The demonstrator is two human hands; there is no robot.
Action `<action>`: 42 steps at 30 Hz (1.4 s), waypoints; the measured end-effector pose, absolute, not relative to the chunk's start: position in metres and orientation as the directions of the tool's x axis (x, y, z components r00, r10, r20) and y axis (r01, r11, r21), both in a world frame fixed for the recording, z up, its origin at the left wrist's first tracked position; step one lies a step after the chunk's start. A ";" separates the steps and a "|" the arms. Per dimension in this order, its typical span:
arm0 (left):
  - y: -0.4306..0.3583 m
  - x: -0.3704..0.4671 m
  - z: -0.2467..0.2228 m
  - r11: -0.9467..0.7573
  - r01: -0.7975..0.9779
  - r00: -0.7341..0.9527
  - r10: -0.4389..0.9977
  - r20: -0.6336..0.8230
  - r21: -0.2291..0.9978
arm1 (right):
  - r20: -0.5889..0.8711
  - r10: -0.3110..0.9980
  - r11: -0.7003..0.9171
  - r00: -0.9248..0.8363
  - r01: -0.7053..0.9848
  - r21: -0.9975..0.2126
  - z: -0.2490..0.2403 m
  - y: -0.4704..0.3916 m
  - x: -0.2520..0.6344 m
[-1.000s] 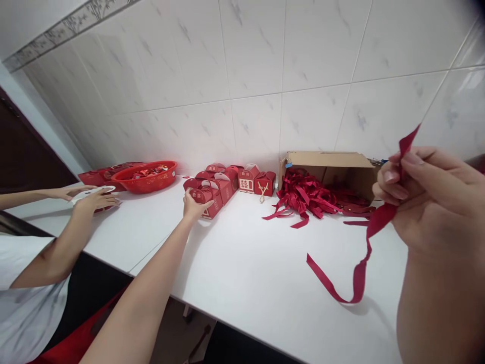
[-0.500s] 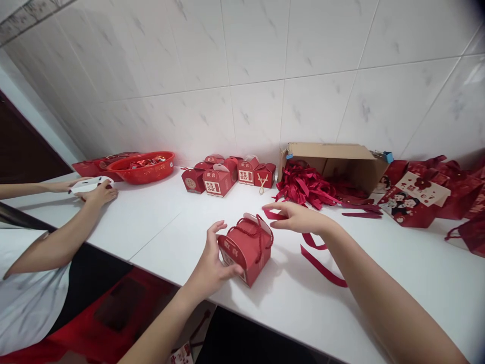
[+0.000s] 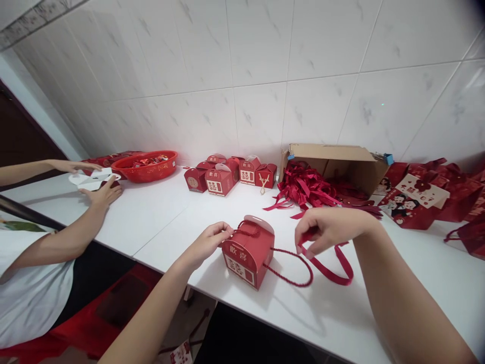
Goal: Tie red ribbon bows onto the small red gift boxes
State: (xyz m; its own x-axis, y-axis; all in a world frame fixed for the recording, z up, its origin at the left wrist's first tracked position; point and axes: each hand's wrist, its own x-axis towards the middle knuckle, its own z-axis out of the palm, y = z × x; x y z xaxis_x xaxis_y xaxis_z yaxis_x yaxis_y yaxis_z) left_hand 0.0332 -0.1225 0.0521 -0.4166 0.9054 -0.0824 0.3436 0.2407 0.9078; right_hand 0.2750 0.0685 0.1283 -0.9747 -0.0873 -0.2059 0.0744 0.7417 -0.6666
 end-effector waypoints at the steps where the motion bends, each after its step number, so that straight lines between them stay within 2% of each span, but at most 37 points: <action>1: -0.124 0.030 0.048 0.261 0.378 -0.467 0.882 -0.061 0.888 | -0.224 -0.092 0.748 -0.970 0.081 -0.659 0.131 0.070 0.279; 3: -0.129 0.024 0.041 0.321 0.443 -0.577 0.816 -0.008 0.837 | -0.186 -0.032 0.730 -0.982 0.104 -0.675 0.135 0.070 0.284; 7: -0.144 0.033 0.039 0.373 0.519 -0.713 0.685 0.149 0.769 | -0.053 0.208 0.634 -0.977 0.176 -0.753 0.133 0.066 0.278; 10: -0.153 0.063 0.046 0.240 0.553 -0.673 0.693 0.258 0.798 | -0.047 0.321 0.580 -0.946 0.236 -0.780 0.125 0.064 0.265; 12: -0.155 0.085 0.048 0.141 0.595 -0.577 0.761 0.298 0.791 | -0.068 0.352 0.544 -0.933 0.263 -0.797 0.120 0.063 0.257; 14: -0.152 0.100 0.047 0.123 0.637 -0.511 0.807 0.297 0.761 | -0.101 0.365 0.494 -0.926 0.284 -0.821 0.115 0.063 0.251; 19: -0.142 0.097 0.040 0.112 0.598 -0.473 0.848 0.238 0.793 | -0.164 0.297 0.366 -0.941 0.271 -0.890 0.104 0.063 0.242; 23: -0.144 0.072 0.040 -0.007 0.524 -0.292 0.938 0.187 0.852 | -0.244 0.213 0.225 -0.946 0.290 -0.930 0.096 0.063 0.237; 26: -0.143 0.055 0.036 -0.115 0.452 -0.164 0.964 0.209 0.885 | -0.283 0.123 0.161 -0.951 0.301 -0.940 0.094 0.062 0.235; 32: -0.132 0.043 0.024 -0.290 0.297 -0.071 0.943 0.324 0.910 | -0.292 -0.005 0.105 -0.956 0.290 -0.951 0.094 0.059 0.232; 36: -0.126 0.042 0.022 -0.327 0.207 -0.056 0.937 0.345 0.922 | -0.270 -0.048 0.093 -0.962 0.265 -0.960 0.097 0.058 0.233; 42: -0.123 0.041 0.022 -0.330 0.171 -0.054 0.938 0.343 0.928 | -0.236 -0.058 0.117 -0.970 0.228 -0.967 0.105 0.056 0.238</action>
State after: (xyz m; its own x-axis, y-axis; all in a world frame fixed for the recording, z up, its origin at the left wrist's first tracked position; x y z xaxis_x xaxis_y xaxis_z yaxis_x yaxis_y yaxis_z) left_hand 0.0406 -0.1228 0.0219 -0.0537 0.9378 0.3429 0.1709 -0.3297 0.9285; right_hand 0.2384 0.0556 0.1050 -0.9699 -0.0581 -0.2363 0.2285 0.1168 -0.9665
